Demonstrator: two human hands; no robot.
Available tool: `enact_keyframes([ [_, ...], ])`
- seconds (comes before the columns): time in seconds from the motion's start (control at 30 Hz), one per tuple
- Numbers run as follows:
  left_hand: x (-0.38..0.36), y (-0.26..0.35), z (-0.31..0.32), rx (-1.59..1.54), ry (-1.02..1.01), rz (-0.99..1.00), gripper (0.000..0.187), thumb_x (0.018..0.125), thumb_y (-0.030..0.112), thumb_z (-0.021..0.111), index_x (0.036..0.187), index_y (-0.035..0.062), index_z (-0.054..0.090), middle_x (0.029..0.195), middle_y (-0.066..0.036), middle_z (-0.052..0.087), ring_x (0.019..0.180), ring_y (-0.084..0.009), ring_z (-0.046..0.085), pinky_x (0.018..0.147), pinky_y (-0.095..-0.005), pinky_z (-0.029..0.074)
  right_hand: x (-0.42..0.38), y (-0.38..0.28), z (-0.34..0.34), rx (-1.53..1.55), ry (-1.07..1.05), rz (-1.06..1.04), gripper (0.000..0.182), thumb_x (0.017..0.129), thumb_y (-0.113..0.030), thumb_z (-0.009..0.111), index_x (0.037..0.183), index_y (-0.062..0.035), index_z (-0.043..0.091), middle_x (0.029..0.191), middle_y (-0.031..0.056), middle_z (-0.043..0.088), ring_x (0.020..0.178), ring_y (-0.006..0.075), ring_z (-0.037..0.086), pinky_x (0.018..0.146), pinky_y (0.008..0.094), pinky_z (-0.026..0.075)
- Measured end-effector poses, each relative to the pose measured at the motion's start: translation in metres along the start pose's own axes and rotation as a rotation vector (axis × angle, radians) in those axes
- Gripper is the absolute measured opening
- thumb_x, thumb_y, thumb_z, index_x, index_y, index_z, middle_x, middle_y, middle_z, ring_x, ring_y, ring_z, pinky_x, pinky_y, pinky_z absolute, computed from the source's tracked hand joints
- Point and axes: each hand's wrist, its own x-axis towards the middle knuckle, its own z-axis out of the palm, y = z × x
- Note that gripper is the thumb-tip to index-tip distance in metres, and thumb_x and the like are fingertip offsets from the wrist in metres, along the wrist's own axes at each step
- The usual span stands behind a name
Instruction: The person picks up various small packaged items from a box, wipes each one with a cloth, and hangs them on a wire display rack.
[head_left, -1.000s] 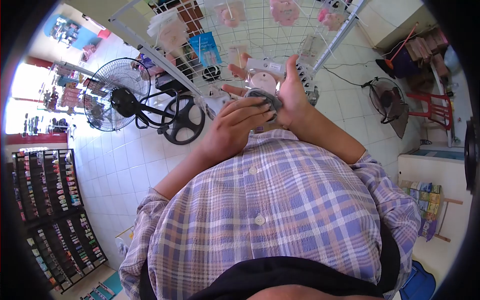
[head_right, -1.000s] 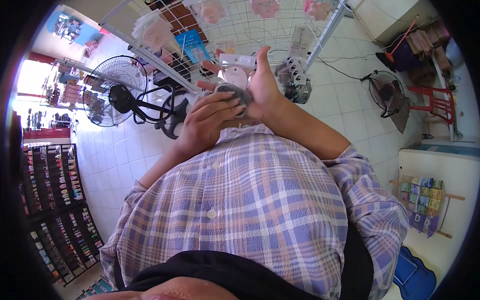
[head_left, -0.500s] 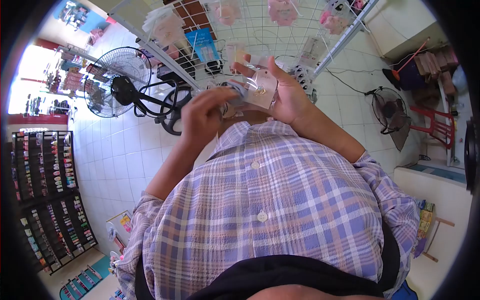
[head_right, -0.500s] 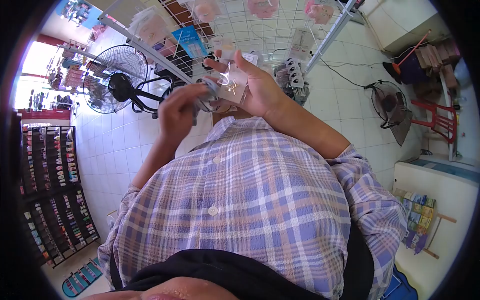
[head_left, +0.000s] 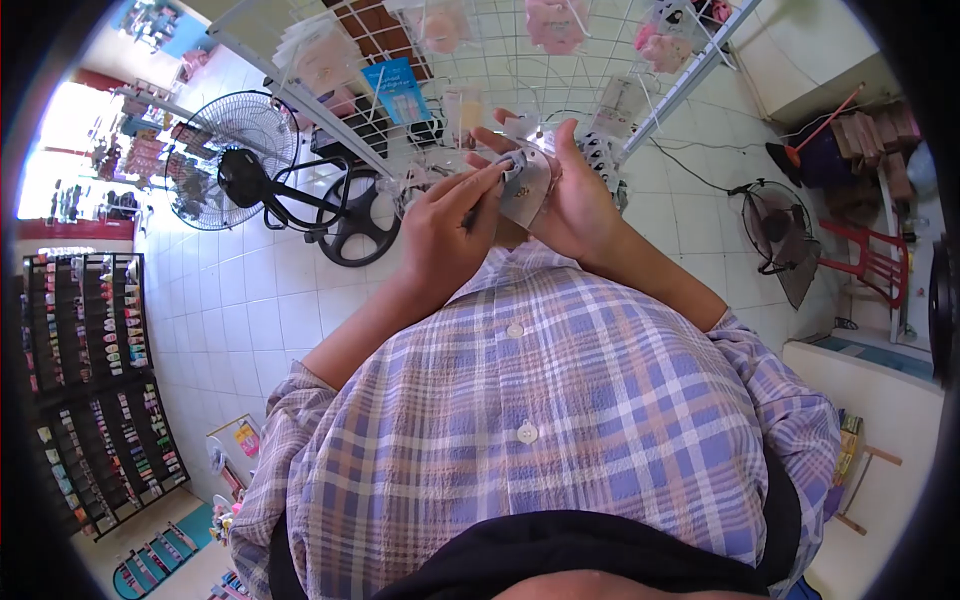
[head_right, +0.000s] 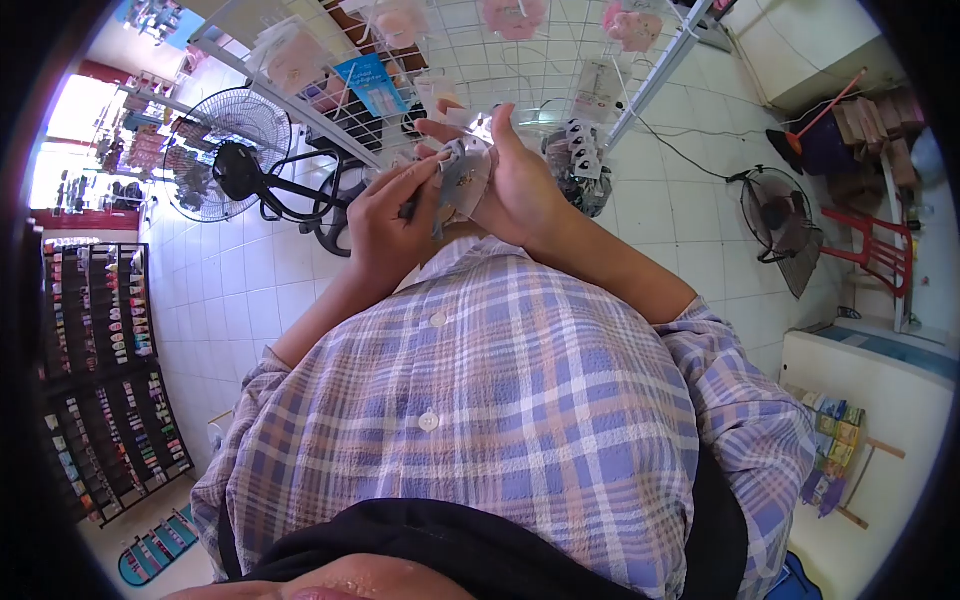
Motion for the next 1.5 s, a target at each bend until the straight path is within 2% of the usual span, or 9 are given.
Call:
enact_keyframes([
  [0.33,-0.012,0.004,-0.011,-0.238,-0.445,0.057,0.018,0.082,0.006,0.063,0.099,0.0011,0.068,0.090,-0.015,0.068,0.082,-0.0278,0.067,0.068,-0.0355,0.054,0.002,-0.011,-0.024,-0.106,0.068,-0.058,0.072,0.093,-0.062,0.030,0.140,-0.0064,0.035,0.131,0.0120,0.050,0.122,0.0274,0.047,0.100,0.0459,0.041],
  [0.4,-0.012,0.001,-0.015,-0.228,-0.374,-0.003,0.017,0.083,0.006,0.064,0.099,-0.0004,0.068,0.087,-0.014,0.068,0.079,-0.0246,0.067,0.068,-0.0332,0.053,0.003,-0.005,-0.021,-0.106,0.090,-0.053,0.072,0.093,-0.062,0.030,0.139,-0.0063,0.036,0.130,0.0119,0.051,0.121,0.0277,0.048,0.100,0.0468,0.042],
  [0.47,-0.013,-0.004,-0.015,-0.286,-0.023,-0.480,0.017,0.084,0.007,0.065,0.098,-0.0016,0.067,0.084,-0.014,0.068,0.075,-0.0213,0.067,0.066,-0.0310,0.051,-0.001,0.003,-0.020,-0.104,0.113,-0.051,0.071,0.094,-0.062,0.030,0.138,-0.0062,0.037,0.128,0.0118,0.052,0.120,0.0279,0.049,0.099,0.0477,0.042],
  [0.57,-0.010,-0.020,0.000,-0.214,0.075,-0.241,0.015,0.084,0.008,0.065,0.097,0.0014,0.068,0.082,-0.013,0.068,0.069,-0.0214,0.065,0.063,-0.0302,0.050,-0.009,0.018,-0.025,0.097,0.157,0.325,0.073,0.090,-0.067,0.030,0.132,-0.0085,0.043,0.128,0.0138,0.053,0.118,0.0294,0.051,0.102,0.0519,0.038],
  [0.63,-0.008,-0.019,-0.002,-0.104,-0.228,-0.121,0.017,0.083,0.009,0.065,0.099,0.0044,0.069,0.089,-0.014,0.068,0.076,-0.0288,0.066,0.068,-0.0325,0.051,-0.012,0.028,-0.022,0.196,0.162,0.311,0.075,0.089,-0.068,0.030,0.132,-0.0087,0.042,0.128,0.0142,0.052,0.118,0.0298,0.051,0.102,0.0527,0.038],
  [0.83,-0.029,-0.019,-0.001,-0.150,-0.403,0.070,0.025,0.078,0.005,0.066,0.102,0.0054,0.069,0.105,-0.010,0.068,0.104,-0.0269,0.063,0.088,-0.0376,0.050,-0.015,0.031,-0.023,0.260,0.206,0.259,0.080,0.085,-0.073,0.037,0.132,-0.0086,0.039,0.130,0.0198,0.049,0.116,0.0352,0.052,0.100,0.0529,0.039],
  [0.97,-0.043,-0.035,-0.018,-0.098,-0.393,0.280,0.025,0.073,-0.002,0.067,0.096,0.0071,0.070,0.105,-0.004,0.068,0.111,-0.0231,0.061,0.088,-0.0376,0.048,-0.002,0.043,-0.013,0.295,0.175,0.294,0.055,0.093,-0.051,0.049,0.128,-0.0101,0.040,0.124,0.0150,0.055,0.109,0.0316,0.056,0.095,0.0443,0.046],
  [1.27,-0.052,-0.034,-0.045,-0.023,-0.347,0.394,0.027,0.069,0.001,0.067,0.095,0.0101,0.067,0.105,-0.001,0.066,0.111,-0.0190,0.059,0.090,-0.0372,0.045,0.020,0.049,-0.004,0.161,0.031,0.415,0.056,0.098,-0.048,0.038,0.136,-0.0061,0.035,0.135,0.0137,0.049,0.117,0.0346,0.052,0.100,0.0441,0.043],
  [1.5,-0.077,-0.084,-0.058,-0.057,-0.068,-0.206,0.012,0.083,0.005,0.061,0.094,0.0017,0.064,0.084,-0.005,0.065,0.083,-0.0169,0.062,0.073,-0.0277,0.047,0.026,0.035,-0.005,-0.039,0.126,0.251,0.077,0.086,-0.068,0.039,0.133,-0.0068,0.045,0.129,0.0083,0.053,0.111,0.0254,0.054,0.089,0.0560,0.046],
])
